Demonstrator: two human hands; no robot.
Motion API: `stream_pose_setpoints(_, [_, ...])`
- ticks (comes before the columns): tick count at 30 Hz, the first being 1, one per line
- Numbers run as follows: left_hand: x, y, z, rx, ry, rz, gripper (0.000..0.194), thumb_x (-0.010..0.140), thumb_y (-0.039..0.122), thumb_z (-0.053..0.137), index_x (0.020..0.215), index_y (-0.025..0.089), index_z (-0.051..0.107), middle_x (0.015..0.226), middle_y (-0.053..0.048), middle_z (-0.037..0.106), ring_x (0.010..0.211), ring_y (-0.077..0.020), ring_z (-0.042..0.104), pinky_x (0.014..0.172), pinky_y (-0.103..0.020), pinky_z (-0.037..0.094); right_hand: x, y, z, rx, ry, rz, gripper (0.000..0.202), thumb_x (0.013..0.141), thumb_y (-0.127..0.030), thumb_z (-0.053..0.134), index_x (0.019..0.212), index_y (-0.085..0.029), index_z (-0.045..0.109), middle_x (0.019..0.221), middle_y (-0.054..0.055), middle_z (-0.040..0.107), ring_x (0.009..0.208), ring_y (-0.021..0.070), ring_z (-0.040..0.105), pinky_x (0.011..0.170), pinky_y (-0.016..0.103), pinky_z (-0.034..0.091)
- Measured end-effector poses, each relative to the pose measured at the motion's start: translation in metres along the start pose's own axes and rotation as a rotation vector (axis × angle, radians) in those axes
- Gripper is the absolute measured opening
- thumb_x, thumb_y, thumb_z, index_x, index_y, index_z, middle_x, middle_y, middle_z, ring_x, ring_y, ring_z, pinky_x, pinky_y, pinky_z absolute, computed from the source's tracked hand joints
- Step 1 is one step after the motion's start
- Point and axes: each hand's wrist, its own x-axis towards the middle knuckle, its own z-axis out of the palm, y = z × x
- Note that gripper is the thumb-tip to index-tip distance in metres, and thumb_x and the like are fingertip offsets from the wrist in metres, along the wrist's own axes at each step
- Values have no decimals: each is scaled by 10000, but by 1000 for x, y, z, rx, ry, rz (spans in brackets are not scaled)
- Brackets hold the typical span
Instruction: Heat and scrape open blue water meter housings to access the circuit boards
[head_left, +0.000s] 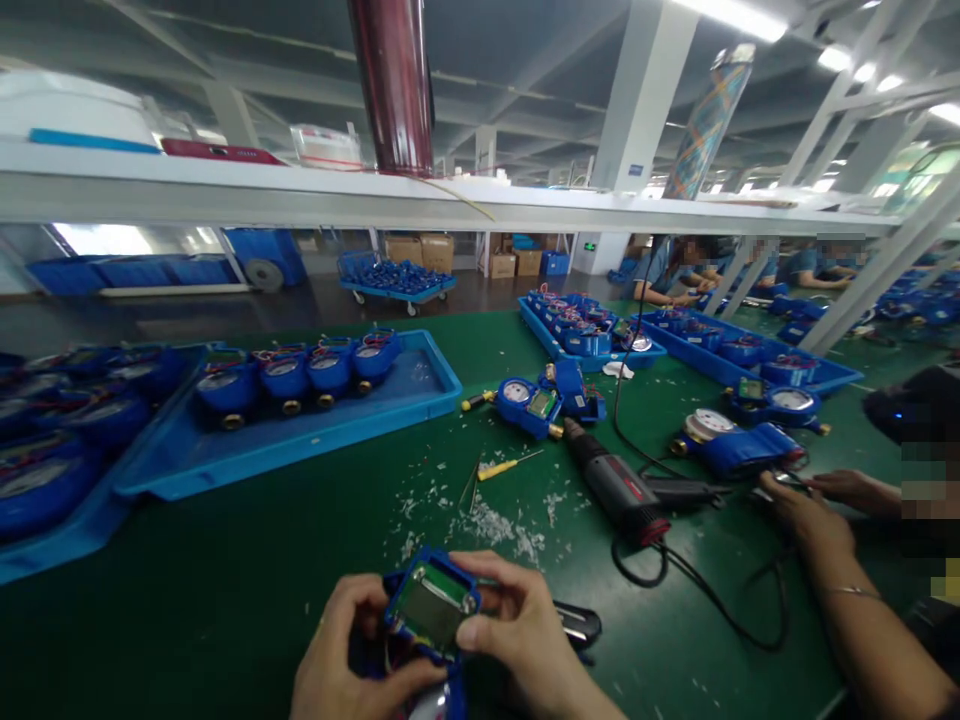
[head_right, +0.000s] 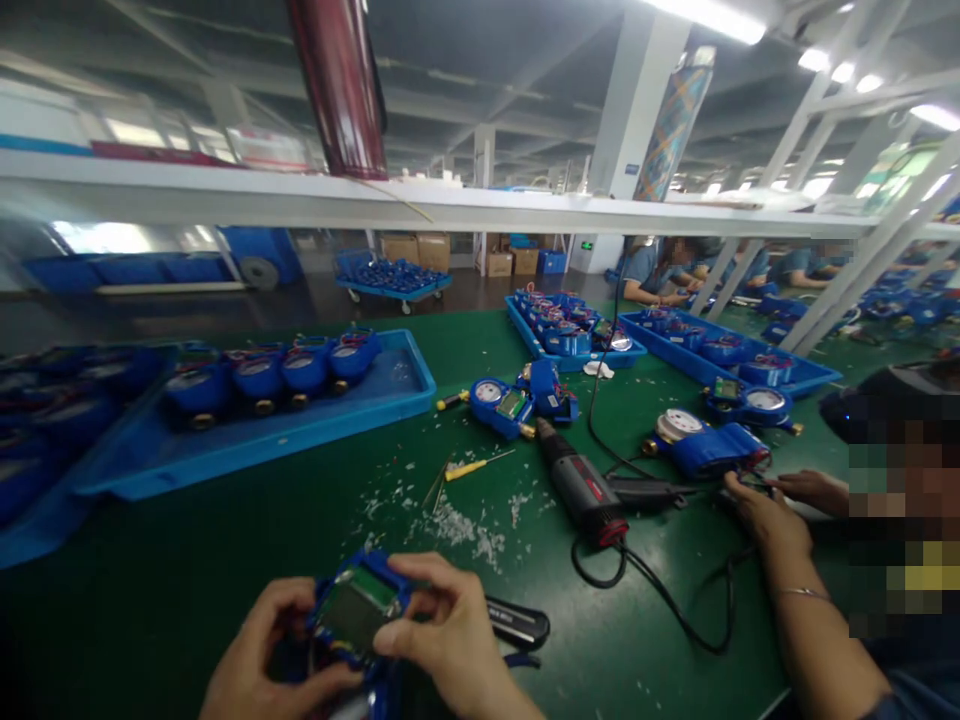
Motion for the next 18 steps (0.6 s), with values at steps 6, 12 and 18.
stream_pose_setpoints(6, [12,-18,-4,-106,-374,45,1020,481,690,884,1370,308,557,1386,-117,621,1277,-385,581,1084,-520,481,-1,-16,5,-5,-102,80,720,468,-353,978,1122,-209,713,1144,52,688,899,184,680,843,336,521])
stream_pose_setpoints(12, [19,-3,-16,-115,-550,16,886,492,496,954,1294,342,611,1365,-63,648,1393,-388,470,1172,-604,346,-3,-11,10,91,-106,131,846,462,-323,982,1167,-262,519,1178,39,684,758,104,656,775,296,535])
stream_pose_setpoints(18, [24,24,-20,-183,-579,47,711,565,425,919,1195,271,628,1276,-42,682,1278,-323,577,1251,-576,183,-5,-16,13,97,-100,171,832,490,-352,967,1169,-247,498,1151,64,693,822,153,694,685,260,555])
